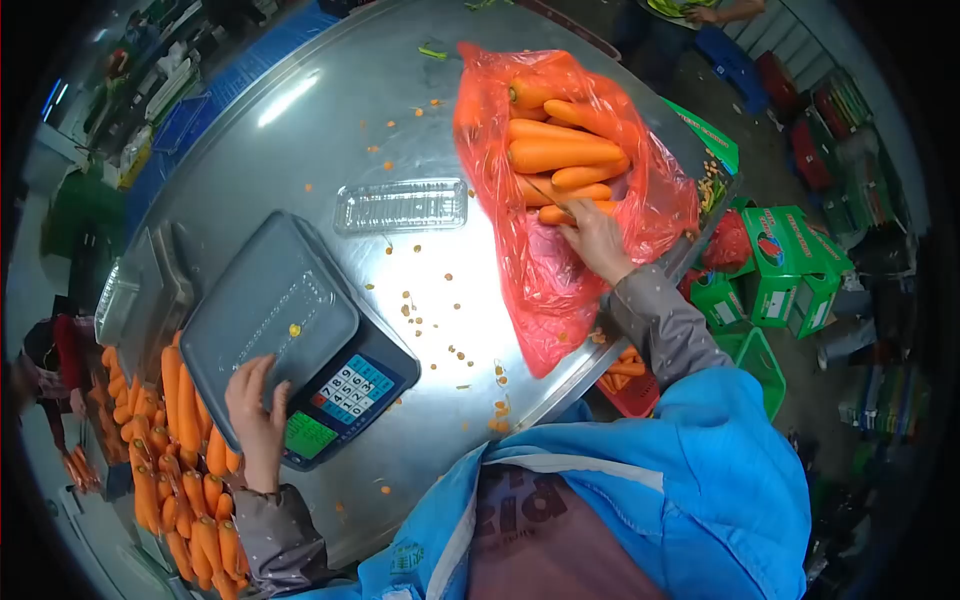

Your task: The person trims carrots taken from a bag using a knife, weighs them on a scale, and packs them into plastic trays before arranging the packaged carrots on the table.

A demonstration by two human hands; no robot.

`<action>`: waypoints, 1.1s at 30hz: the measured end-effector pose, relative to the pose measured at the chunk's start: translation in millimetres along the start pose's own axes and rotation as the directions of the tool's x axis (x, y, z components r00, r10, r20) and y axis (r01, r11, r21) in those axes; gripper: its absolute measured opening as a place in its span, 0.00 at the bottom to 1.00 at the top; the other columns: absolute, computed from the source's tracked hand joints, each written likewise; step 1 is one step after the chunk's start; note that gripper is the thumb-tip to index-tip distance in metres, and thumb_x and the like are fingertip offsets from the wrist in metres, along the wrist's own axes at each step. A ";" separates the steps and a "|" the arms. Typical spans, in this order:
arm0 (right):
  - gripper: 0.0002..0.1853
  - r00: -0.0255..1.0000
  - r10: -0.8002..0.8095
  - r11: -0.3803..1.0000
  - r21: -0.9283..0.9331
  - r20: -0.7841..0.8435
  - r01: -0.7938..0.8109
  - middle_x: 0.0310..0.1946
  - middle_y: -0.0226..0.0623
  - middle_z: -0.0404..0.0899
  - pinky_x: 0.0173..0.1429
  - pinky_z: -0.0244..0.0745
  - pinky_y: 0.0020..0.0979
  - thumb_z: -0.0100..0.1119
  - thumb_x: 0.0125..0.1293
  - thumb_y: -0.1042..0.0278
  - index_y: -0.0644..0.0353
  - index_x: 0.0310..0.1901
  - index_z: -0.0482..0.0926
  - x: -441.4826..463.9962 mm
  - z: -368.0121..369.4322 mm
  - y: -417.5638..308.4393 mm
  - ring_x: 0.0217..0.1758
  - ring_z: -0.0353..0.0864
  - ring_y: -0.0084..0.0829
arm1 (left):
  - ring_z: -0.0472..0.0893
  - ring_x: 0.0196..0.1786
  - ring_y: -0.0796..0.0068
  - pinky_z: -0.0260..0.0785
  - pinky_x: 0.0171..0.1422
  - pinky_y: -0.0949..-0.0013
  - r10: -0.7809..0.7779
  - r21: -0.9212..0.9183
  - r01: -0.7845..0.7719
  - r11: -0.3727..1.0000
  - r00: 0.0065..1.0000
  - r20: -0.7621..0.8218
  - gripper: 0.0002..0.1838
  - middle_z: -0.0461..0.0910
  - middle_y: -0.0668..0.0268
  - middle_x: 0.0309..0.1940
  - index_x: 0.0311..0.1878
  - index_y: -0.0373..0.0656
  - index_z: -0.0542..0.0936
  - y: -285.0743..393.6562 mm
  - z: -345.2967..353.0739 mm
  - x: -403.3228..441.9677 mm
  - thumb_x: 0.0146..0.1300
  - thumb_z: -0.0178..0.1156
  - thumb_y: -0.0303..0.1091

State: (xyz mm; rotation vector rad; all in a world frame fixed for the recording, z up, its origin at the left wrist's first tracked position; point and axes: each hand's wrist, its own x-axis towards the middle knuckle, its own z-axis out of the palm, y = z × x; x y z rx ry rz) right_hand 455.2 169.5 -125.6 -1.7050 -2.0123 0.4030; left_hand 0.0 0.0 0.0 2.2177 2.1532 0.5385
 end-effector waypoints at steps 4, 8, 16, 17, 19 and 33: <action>0.12 0.975 -0.211 0.899 -0.407 -0.072 0.165 0.39 0.37 0.72 0.40 0.74 0.37 0.59 0.50 0.68 0.57 0.38 0.73 8.6 9.5 28.4 0.38 0.77 0.41 | 0.74 0.48 0.58 0.63 0.55 0.62 0.120 -0.197 -0.116 0.973 0.993 0.010 0.16 0.76 0.59 0.42 0.44 0.40 0.78 44.6 16.0 18.3 0.49 0.64 0.26; 0.12 0.960 -0.259 0.927 -0.306 -0.108 0.216 0.38 0.38 0.73 0.38 0.74 0.37 0.61 0.49 0.69 0.59 0.37 0.74 15.8 -7.1 25.6 0.37 0.77 0.41 | 0.75 0.46 0.60 0.64 0.53 0.62 0.194 -0.330 -0.169 0.929 0.980 0.044 0.15 0.78 0.60 0.38 0.42 0.40 0.78 82.3 31.7 32.4 0.48 0.64 0.25; 0.19 0.956 0.270 0.750 0.647 -0.111 -0.137 0.36 0.31 0.78 0.42 0.72 0.25 0.65 0.51 0.76 0.63 0.48 0.76 -11.0 -111.9 -16.2 0.38 0.77 0.23 | 0.79 0.46 0.65 0.68 0.51 0.69 0.156 -0.716 -0.005 0.698 0.977 0.146 0.12 0.80 0.58 0.39 0.43 0.36 0.79 135.6 65.2 64.6 0.52 0.60 0.24; 0.19 0.967 0.255 0.628 0.764 -0.022 -0.148 0.35 0.31 0.79 0.44 0.72 0.23 0.64 0.52 0.78 0.65 0.48 0.76 -17.3 -115.7 -28.7 0.39 0.77 0.20 | 0.79 0.46 0.65 0.68 0.51 0.69 0.157 -0.718 -0.006 0.696 0.977 0.144 0.12 0.80 0.58 0.39 0.43 0.36 0.79 144.5 68.3 71.1 0.52 0.60 0.24; 0.18 0.980 0.197 0.623 0.773 -0.008 -0.119 0.36 0.34 0.80 0.44 0.72 0.24 0.64 0.53 0.77 0.66 0.48 0.76 -27.7 -117.1 -46.7 0.40 0.78 0.22 | 0.75 0.51 0.69 0.64 0.56 0.68 0.236 -0.792 0.002 0.610 0.954 0.184 0.21 0.77 0.60 0.47 0.53 0.37 0.74 169.6 74.6 81.3 0.54 0.59 0.26; 0.11 0.983 0.042 0.645 0.747 0.177 -0.162 0.30 0.33 0.78 0.28 0.65 0.20 0.51 0.66 0.71 0.65 0.46 0.76 -75.0 -111.1 -89.4 0.24 0.71 0.16 | 0.72 0.57 0.60 0.67 0.62 0.54 0.356 -0.277 0.577 -0.768 0.745 0.564 0.29 0.70 0.53 0.55 0.60 0.36 0.62 203.4 116.6 65.4 0.67 0.46 0.51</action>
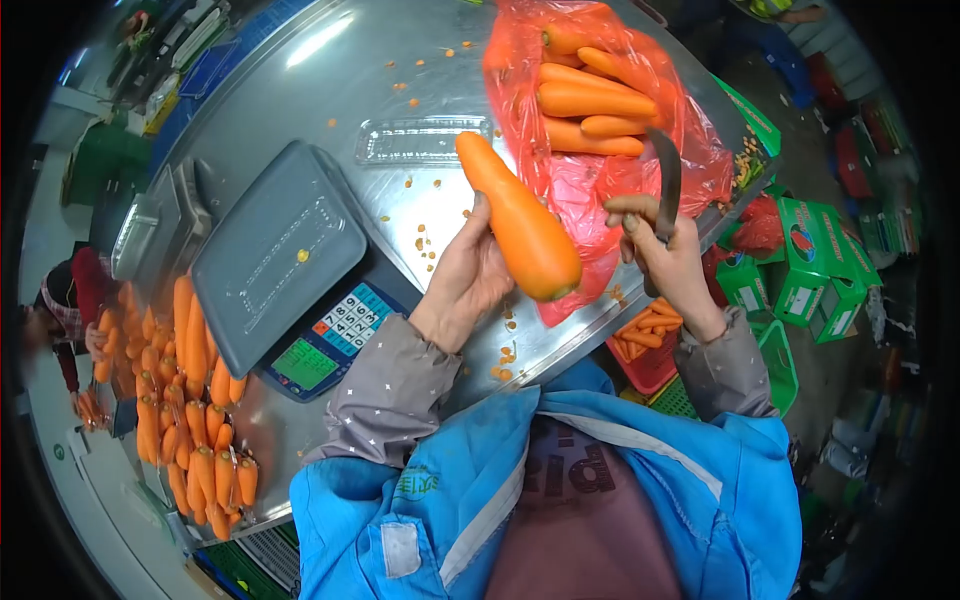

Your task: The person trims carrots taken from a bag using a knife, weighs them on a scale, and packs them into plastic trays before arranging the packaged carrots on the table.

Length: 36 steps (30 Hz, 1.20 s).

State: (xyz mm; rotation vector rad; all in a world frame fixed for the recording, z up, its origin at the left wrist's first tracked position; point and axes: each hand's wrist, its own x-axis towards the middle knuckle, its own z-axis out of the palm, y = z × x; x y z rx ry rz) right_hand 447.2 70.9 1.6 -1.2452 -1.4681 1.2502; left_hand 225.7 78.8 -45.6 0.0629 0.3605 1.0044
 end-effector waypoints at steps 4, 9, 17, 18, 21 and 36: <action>0.09 0.993 -0.118 0.977 -0.182 0.000 0.116 0.30 0.36 0.78 0.34 0.71 0.23 0.52 0.65 0.73 0.67 0.44 0.77 -14.5 14.7 9.1 0.29 0.77 0.23 | 0.69 0.61 0.57 0.63 0.65 0.52 -0.057 -0.328 0.071 0.942 0.997 0.050 0.29 0.67 0.50 0.57 0.61 0.36 0.60 10.3 -12.5 -0.3 0.68 0.42 0.51; 0.08 0.967 -0.254 0.932 -0.265 0.007 0.247 0.29 0.40 0.78 0.36 0.74 0.25 0.54 0.62 0.78 0.67 0.43 0.77 -13.7 23.5 18.3 0.34 0.81 0.27 | 0.68 0.62 0.57 0.62 0.66 0.51 -0.010 -0.270 0.015 0.963 1.000 0.020 0.28 0.67 0.50 0.57 0.60 0.36 0.61 6.0 -16.8 -4.5 0.68 0.43 0.50; 0.08 0.978 -0.209 0.949 -0.242 -0.006 0.201 0.30 0.38 0.79 0.35 0.73 0.24 0.56 0.61 0.77 0.67 0.43 0.77 2.7 19.2 22.4 0.32 0.79 0.25 | 0.74 0.48 0.79 0.70 0.52 0.70 0.422 0.649 -0.290 0.704 0.905 -0.053 0.21 0.73 0.65 0.47 0.58 0.41 0.65 18.4 13.8 -33.4 0.63 0.56 0.34; 0.08 0.982 -0.186 0.957 -0.230 -0.027 0.175 0.30 0.38 0.80 0.36 0.72 0.25 0.56 0.61 0.76 0.67 0.42 0.77 8.8 14.9 28.3 0.32 0.79 0.24 | 0.75 0.44 0.79 0.70 0.50 0.72 0.511 0.734 -0.344 0.585 0.859 -0.005 0.22 0.74 0.66 0.45 0.56 0.40 0.67 33.8 21.2 -42.5 0.60 0.59 0.32; 0.09 0.985 -0.127 0.965 -0.242 -0.113 0.097 0.31 0.37 0.80 0.37 0.71 0.25 0.57 0.60 0.73 0.66 0.41 0.78 32.0 -5.0 50.8 0.34 0.79 0.23 | 0.75 0.46 0.75 0.68 0.52 0.71 0.644 0.957 -0.275 0.092 0.750 0.153 0.27 0.73 0.64 0.44 0.57 0.38 0.67 93.4 48.6 -81.4 0.54 0.61 0.31; 0.29 0.956 -0.292 0.446 -0.881 0.024 0.159 0.47 0.43 0.74 0.48 0.73 0.41 0.67 0.44 0.67 0.60 0.52 0.71 185.4 -29.0 88.1 0.45 0.77 0.45 | 0.72 0.52 0.52 0.66 0.53 0.59 0.751 0.485 0.648 -0.587 0.659 0.029 0.29 0.73 0.55 0.46 0.54 0.41 0.70 214.9 -40.7 -150.4 0.47 0.66 0.33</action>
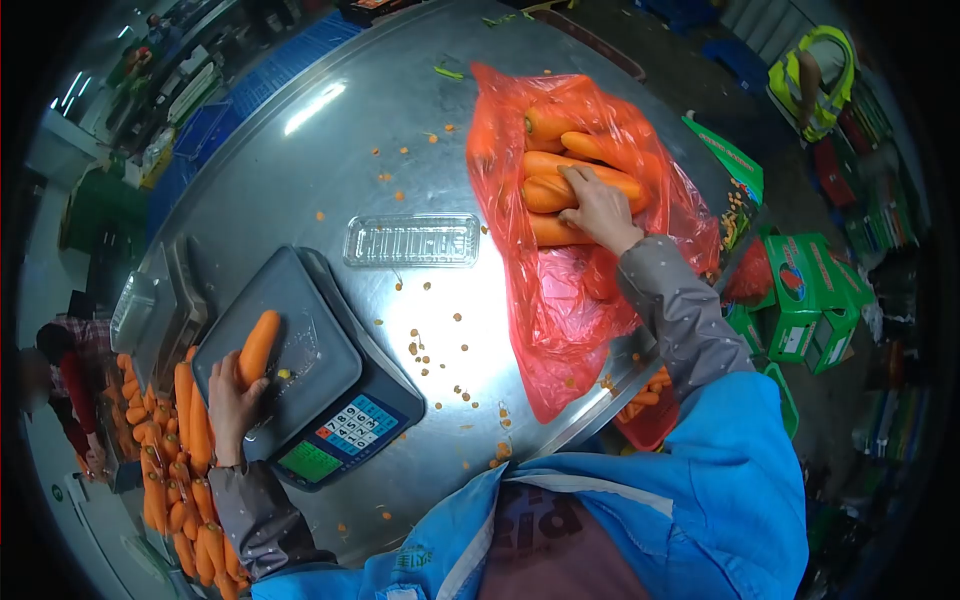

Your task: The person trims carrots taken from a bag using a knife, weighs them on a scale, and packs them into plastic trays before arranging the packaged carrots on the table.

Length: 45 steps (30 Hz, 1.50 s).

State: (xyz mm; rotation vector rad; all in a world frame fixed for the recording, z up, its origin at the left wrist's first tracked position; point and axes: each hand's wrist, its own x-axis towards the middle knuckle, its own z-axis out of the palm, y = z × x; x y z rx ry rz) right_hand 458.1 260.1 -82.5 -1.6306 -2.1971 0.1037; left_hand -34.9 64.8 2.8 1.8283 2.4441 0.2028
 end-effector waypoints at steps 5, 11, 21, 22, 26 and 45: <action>0.33 0.998 -0.055 0.998 0.009 0.037 0.054 0.45 0.43 0.75 0.45 0.74 0.42 0.68 0.43 0.65 0.59 0.55 0.70 2.9 -1.5 9.6 0.44 0.77 0.46 | 0.73 0.54 0.56 0.64 0.58 0.61 0.185 -0.090 -0.213 0.973 0.951 -0.246 0.28 0.74 0.57 0.50 0.56 0.40 0.70 28.1 -8.0 -0.2 0.50 0.65 0.31; 0.29 0.978 0.141 0.347 0.918 0.152 -0.192 0.44 0.28 0.77 0.49 0.72 0.23 0.65 0.48 0.79 0.64 0.56 0.71 -42.2 -56.2 -49.0 0.43 0.75 0.19 | 0.75 0.52 0.70 0.67 0.54 0.69 0.279 -0.829 -0.047 0.558 0.951 0.133 0.20 0.75 0.59 0.49 0.56 0.36 0.71 114.0 21.0 -15.2 0.60 0.55 0.28; 0.21 0.974 -0.178 0.599 0.801 0.139 -0.005 0.47 0.39 0.78 0.44 0.73 0.26 0.56 0.55 0.81 0.60 0.53 0.74 -107.9 -109.1 -111.7 0.43 0.80 0.28 | 0.77 0.49 0.67 0.69 0.57 0.64 0.648 -0.720 0.669 -0.185 0.634 0.422 0.24 0.74 0.58 0.48 0.60 0.39 0.63 215.8 71.9 -60.0 0.65 0.54 0.39; 0.21 0.975 -0.176 0.596 0.803 0.138 -0.006 0.47 0.39 0.78 0.44 0.73 0.26 0.56 0.55 0.81 0.60 0.53 0.74 -109.4 -108.9 -108.7 0.43 0.80 0.28 | 0.77 0.48 0.68 0.69 0.56 0.65 0.564 -0.856 0.510 -0.080 0.731 0.383 0.25 0.74 0.60 0.47 0.59 0.39 0.64 214.2 71.6 -65.0 0.61 0.59 0.36; 0.14 0.987 -0.159 0.787 0.608 0.033 0.106 0.35 0.41 0.79 0.35 0.74 0.29 0.58 0.57 0.78 0.61 0.47 0.76 -118.7 -96.1 -106.0 0.36 0.81 0.35 | 0.73 0.51 0.74 0.65 0.56 0.70 0.538 -0.981 0.166 0.096 0.821 0.191 0.34 0.73 0.64 0.47 0.60 0.39 0.63 203.0 70.0 -76.1 0.52 0.68 0.35; 0.10 0.997 -0.016 0.760 0.649 0.076 -0.037 0.30 0.37 0.79 0.29 0.70 0.26 0.48 0.65 0.76 0.66 0.45 0.76 -116.9 -53.8 -101.9 0.26 0.75 0.21 | 0.66 0.57 0.75 0.59 0.62 0.70 0.492 -0.997 0.066 -0.049 0.870 0.033 0.33 0.67 0.63 0.50 0.58 0.40 0.62 178.8 48.9 -109.3 0.50 0.67 0.27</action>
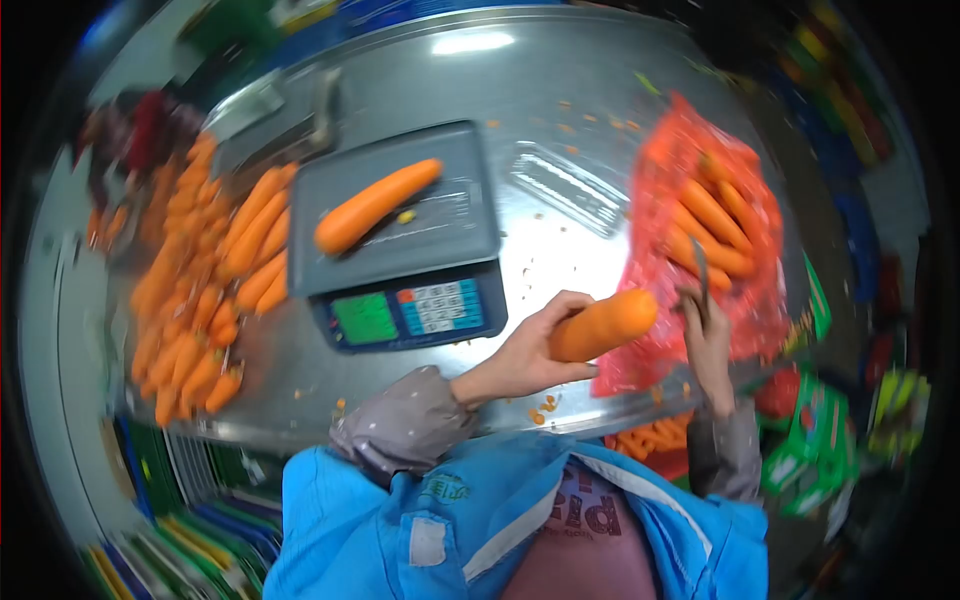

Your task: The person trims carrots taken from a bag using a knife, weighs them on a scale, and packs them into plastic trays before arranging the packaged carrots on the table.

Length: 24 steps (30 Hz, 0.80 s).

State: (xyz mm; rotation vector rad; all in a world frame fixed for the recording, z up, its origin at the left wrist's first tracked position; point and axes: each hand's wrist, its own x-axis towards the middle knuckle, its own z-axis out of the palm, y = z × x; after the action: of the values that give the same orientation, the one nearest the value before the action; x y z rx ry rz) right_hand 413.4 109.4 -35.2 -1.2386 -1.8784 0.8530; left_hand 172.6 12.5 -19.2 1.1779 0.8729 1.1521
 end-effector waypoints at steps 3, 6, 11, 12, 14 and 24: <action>0.12 0.897 0.241 0.915 0.221 0.370 -0.336 0.33 0.32 0.79 0.25 0.64 0.17 0.43 0.69 0.70 0.65 0.47 0.75 -13.1 26.2 -24.6 0.27 0.74 0.18 | 0.66 0.55 0.74 0.59 0.61 0.68 0.019 -0.186 -0.050 0.981 0.985 -0.169 0.35 0.65 0.61 0.50 0.61 0.39 0.55 -1.0 -4.2 0.6 0.54 0.65 0.31; 0.27 0.740 0.145 0.648 0.502 0.656 -0.572 0.34 0.38 0.78 0.19 0.62 0.16 0.52 0.65 0.50 0.66 0.55 0.66 -23.1 57.5 -46.9 0.25 0.76 0.21 | 0.63 0.61 0.73 0.57 0.65 0.64 0.049 -0.314 -0.159 0.936 0.942 -0.333 0.36 0.63 0.62 0.54 0.66 0.43 0.50 -6.5 -3.4 -0.6 0.61 0.59 0.38; 0.38 0.714 0.137 0.571 0.534 0.687 -0.623 0.29 0.37 0.76 0.17 0.61 0.17 0.63 0.52 0.40 0.67 0.53 0.67 -5.1 85.9 -67.4 0.20 0.73 0.20 | 0.61 0.63 0.56 0.53 0.68 0.58 0.326 0.606 -0.160 0.779 0.929 -0.174 0.31 0.62 0.53 0.57 0.63 0.40 0.59 1.7 -67.4 -11.7 0.60 0.58 0.42; 0.39 0.740 0.149 0.606 0.531 0.656 -0.593 0.28 0.36 0.76 0.17 0.62 0.16 0.65 0.51 0.41 0.67 0.53 0.67 0.4 85.7 -68.1 0.19 0.72 0.19 | 0.63 0.61 0.53 0.56 0.65 0.57 0.370 0.752 -0.104 0.651 0.908 -0.195 0.30 0.63 0.50 0.55 0.59 0.40 0.66 24.5 -87.0 -20.6 0.52 0.63 0.37; 0.38 0.781 0.162 0.662 0.521 0.603 -0.540 0.26 0.33 0.74 0.18 0.61 0.16 0.67 0.50 0.44 0.68 0.53 0.68 11.5 84.9 -65.9 0.16 0.69 0.18 | 0.65 0.57 0.52 0.61 0.59 0.56 0.502 0.943 0.127 0.306 0.821 -0.273 0.32 0.67 0.53 0.52 0.53 0.39 0.71 47.3 -136.1 -33.6 0.42 0.68 0.34; 0.35 0.787 0.197 0.680 0.497 0.584 -0.539 0.24 0.32 0.72 0.18 0.60 0.16 0.66 0.51 0.45 0.68 0.51 0.68 34.2 98.0 -75.8 0.16 0.67 0.17 | 0.63 0.63 0.60 0.48 0.65 0.45 0.379 0.932 0.210 -0.296 0.921 -0.087 0.05 0.69 0.61 0.54 0.31 0.48 0.81 27.9 -195.9 -14.1 0.52 0.58 0.34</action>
State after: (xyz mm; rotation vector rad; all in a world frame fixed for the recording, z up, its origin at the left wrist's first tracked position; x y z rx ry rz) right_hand 286.3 103.8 -16.7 -1.0184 -1.4284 2.0247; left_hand -22.8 43.9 -32.4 2.4900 2.4198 0.4143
